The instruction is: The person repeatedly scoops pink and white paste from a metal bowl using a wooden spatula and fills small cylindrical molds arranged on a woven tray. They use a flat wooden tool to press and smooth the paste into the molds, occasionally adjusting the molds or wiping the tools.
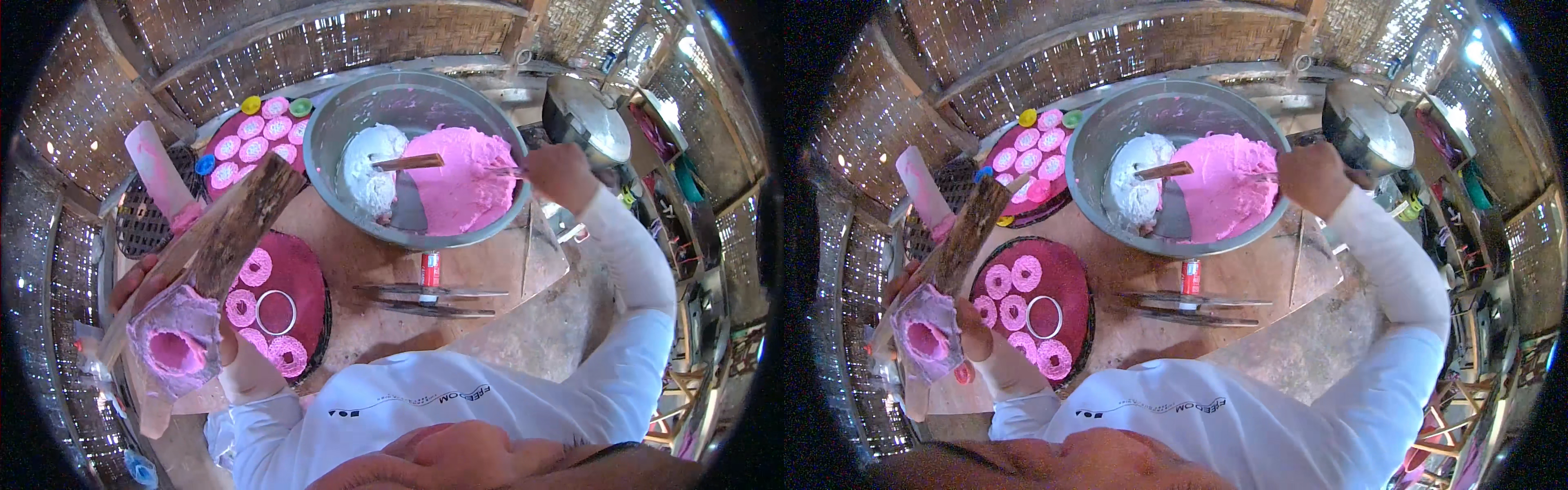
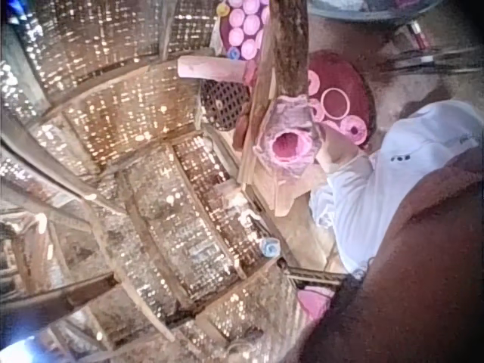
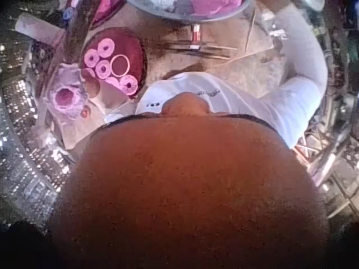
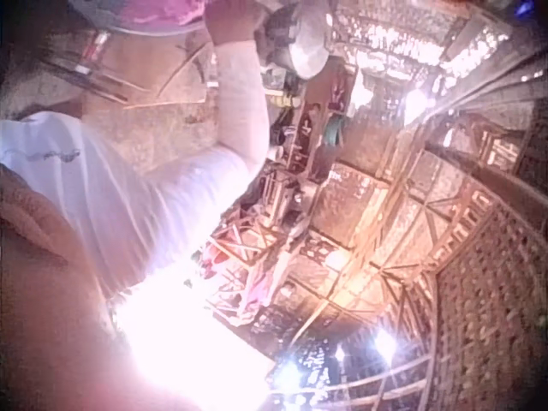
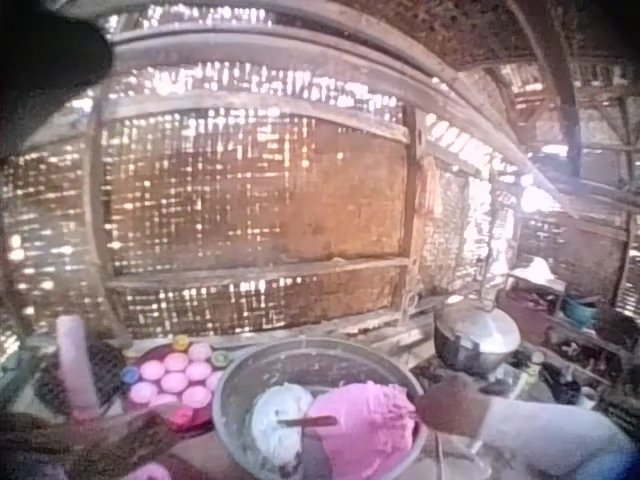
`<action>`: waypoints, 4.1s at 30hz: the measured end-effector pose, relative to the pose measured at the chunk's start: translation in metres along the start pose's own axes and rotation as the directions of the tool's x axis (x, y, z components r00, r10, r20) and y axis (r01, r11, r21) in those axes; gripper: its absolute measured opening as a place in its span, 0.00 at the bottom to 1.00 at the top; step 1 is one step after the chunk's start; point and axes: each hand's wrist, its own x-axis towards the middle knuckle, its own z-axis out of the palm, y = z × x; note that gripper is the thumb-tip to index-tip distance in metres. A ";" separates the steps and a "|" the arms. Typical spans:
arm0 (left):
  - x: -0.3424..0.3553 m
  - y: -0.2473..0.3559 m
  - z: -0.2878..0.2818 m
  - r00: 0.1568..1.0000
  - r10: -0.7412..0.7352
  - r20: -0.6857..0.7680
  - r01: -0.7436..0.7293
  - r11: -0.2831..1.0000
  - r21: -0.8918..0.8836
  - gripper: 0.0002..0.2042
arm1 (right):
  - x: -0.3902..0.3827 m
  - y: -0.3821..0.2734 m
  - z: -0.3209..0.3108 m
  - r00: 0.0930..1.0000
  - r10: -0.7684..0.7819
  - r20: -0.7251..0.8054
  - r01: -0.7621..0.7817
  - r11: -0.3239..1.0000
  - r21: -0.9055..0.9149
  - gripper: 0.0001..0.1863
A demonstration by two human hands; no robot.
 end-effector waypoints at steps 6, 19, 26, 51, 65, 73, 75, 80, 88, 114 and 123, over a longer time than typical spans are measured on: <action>-0.010 -0.020 0.005 0.999 -0.008 0.044 -0.001 0.981 0.195 0.21 | 0.011 0.028 -0.069 0.986 -0.122 -0.113 0.125 0.992 0.020 0.04; -0.014 -0.025 0.032 0.941 0.051 0.335 -0.186 0.904 0.384 0.17 | 0.157 -0.059 0.071 0.820 -0.559 0.123 0.562 0.827 0.014 0.09; -0.017 -0.031 0.032 0.937 0.049 0.345 -0.198 0.891 0.409 0.17 | 0.159 -0.063 0.053 0.694 -0.694 0.194 0.706 0.708 0.011 0.06; -0.038 -0.030 -0.025 0.943 -0.253 0.214 0.198 0.948 0.250 0.15 | 0.035 -0.058 -0.038 0.736 -0.428 0.524 0.056 0.811 0.583 0.16; -0.062 -0.012 0.040 0.437 -0.644 0.628 0.655 -0.251 -0.713 0.10 | -0.023 -0.042 -0.132 0.911 -0.310 0.270 -0.272 0.040 0.962 0.16; -0.045 0.023 0.058 0.593 -0.566 0.572 0.738 0.099 -0.667 0.11 | -0.023 -0.091 -0.123 0.923 -0.383 0.045 -0.105 -0.136 0.985 0.15; -0.041 0.025 0.049 0.746 -0.507 0.431 0.661 0.637 -0.396 0.15 | -0.021 -0.089 -0.118 0.953 -0.298 -0.054 0.073 0.054 0.996 0.15; -0.025 0.023 0.033 0.639 -0.643 0.422 0.769 0.537 -0.346 0.16 | 0.001 -0.119 -0.174 0.889 -0.207 -0.408 0.417 0.734 0.537 0.10; -0.004 0.031 0.015 0.815 -0.188 0.548 0.078 0.973 0.217 0.14 | -0.030 -0.190 -0.175 0.737 -0.178 -0.651 0.362 0.919 0.158 0.17; -0.025 0.012 0.051 0.908 -0.407 -0.100 0.419 0.885 0.201 0.22 | -0.040 -0.205 -0.107 0.772 0.336 -0.539 0.411 0.383 0.827 0.10; -0.085 -0.059 0.069 0.698 -0.699 0.155 0.498 0.318 -0.807 0.18 | -0.032 -0.197 -0.102 0.854 0.338 -0.394 0.297 0.305 0.905 0.11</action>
